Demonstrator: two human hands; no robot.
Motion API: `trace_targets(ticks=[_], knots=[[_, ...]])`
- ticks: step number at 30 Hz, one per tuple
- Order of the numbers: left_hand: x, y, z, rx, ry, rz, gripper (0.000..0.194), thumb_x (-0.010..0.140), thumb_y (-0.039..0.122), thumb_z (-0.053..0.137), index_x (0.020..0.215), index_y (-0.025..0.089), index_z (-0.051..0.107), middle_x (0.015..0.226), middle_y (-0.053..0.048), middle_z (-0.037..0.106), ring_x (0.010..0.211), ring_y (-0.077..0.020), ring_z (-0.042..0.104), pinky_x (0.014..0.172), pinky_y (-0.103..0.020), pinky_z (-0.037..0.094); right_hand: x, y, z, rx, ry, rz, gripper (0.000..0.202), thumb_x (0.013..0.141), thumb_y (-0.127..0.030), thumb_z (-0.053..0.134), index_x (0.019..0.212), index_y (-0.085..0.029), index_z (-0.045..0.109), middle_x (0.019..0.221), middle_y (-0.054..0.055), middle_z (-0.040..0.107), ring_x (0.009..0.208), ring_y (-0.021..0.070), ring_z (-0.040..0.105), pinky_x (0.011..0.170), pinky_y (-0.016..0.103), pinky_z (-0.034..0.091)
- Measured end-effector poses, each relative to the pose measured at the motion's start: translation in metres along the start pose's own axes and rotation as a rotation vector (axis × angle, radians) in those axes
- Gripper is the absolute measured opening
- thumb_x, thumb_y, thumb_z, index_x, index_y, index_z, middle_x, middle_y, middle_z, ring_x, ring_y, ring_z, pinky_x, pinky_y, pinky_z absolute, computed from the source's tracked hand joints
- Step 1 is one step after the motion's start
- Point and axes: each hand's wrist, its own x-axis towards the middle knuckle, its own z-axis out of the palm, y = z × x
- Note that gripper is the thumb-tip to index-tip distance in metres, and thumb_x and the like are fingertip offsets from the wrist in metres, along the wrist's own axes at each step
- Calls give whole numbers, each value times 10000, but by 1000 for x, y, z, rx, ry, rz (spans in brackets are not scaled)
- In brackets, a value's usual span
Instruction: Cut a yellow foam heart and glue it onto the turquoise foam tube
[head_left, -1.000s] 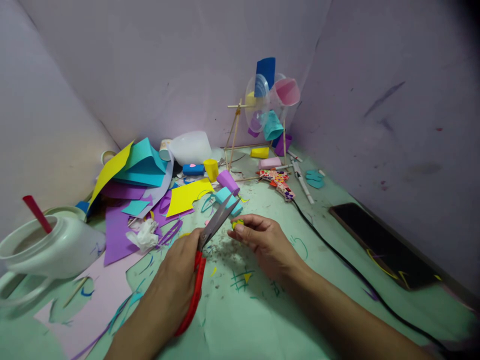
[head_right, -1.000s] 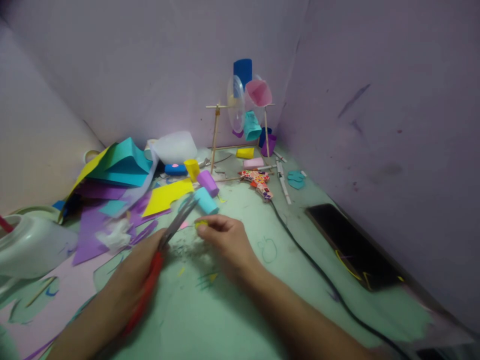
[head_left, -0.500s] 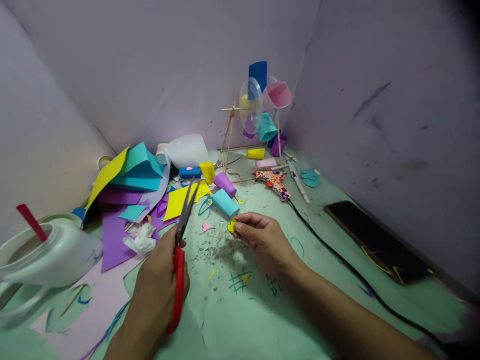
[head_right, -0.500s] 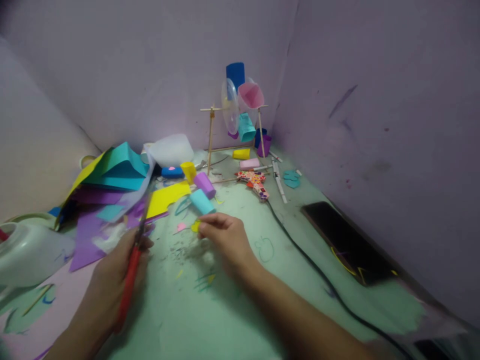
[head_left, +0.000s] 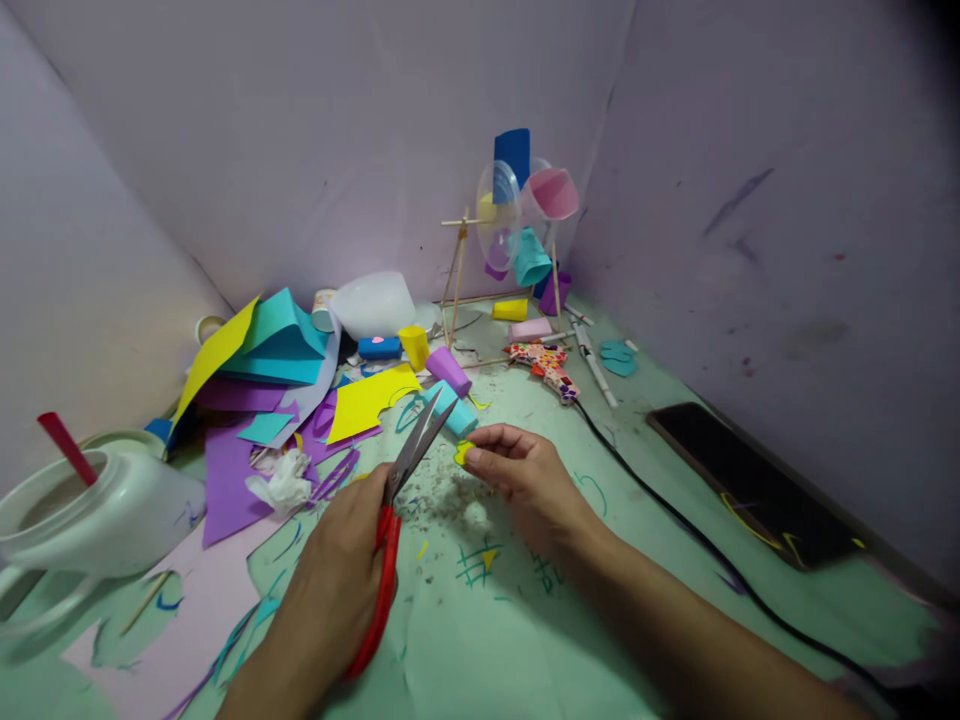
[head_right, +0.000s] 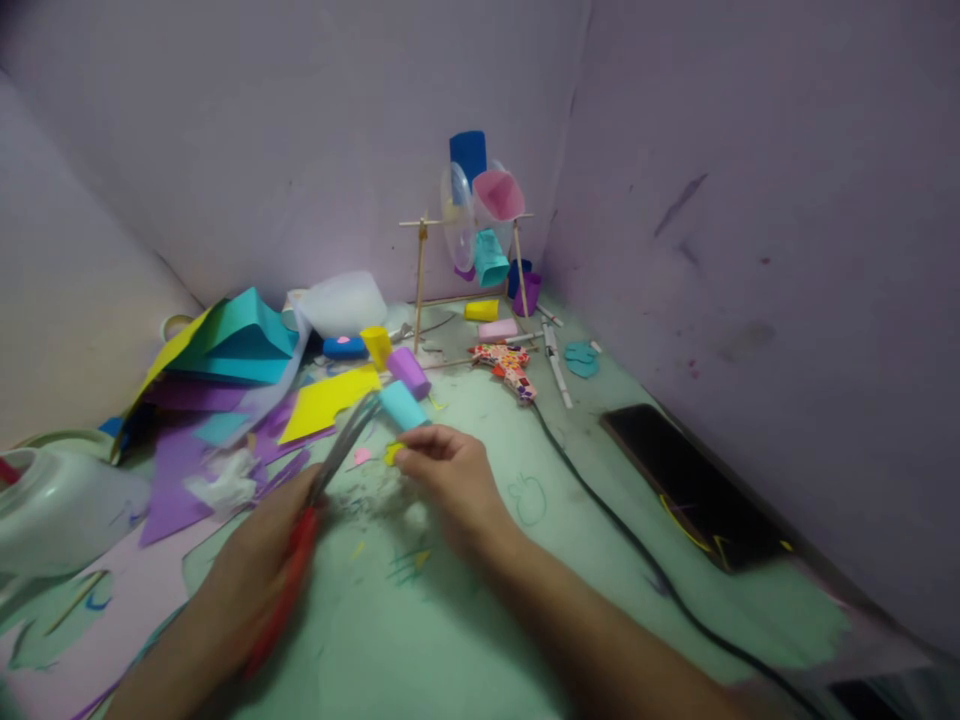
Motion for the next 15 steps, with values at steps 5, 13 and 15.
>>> trace_targets(ticks=[5, 13, 15], knots=[[0, 4, -2, -35, 3, -74, 331, 854, 236, 353, 1153, 233, 494, 1088, -79, 609, 1021, -236, 558, 863, -408, 455, 0, 1, 0, -17, 0, -3, 229, 472, -206, 798, 661, -156, 678, 568, -19, 627, 547, 99, 543, 569, 249, 404], [-4, 24, -13, -469, 191, -268, 246, 787, 339, 537, 1002, 222, 511, 735, 30, 580, 595, -121, 534, 558, -233, 441, -5, 6, 0, -196, -113, 2, 229, 536, -202, 760, 760, -158, 734, 637, 8, 682, 591, 122, 588, 638, 287, 443], [-4, 29, -10, -639, 165, -309, 252, 776, 316, 573, 997, 223, 497, 717, 46, 567, 577, -100, 511, 542, -213, 427, -9, 9, 3, -228, -139, 29, 211, 530, -183, 760, 736, -155, 722, 595, -5, 671, 559, 112, 586, 609, 271, 442]])
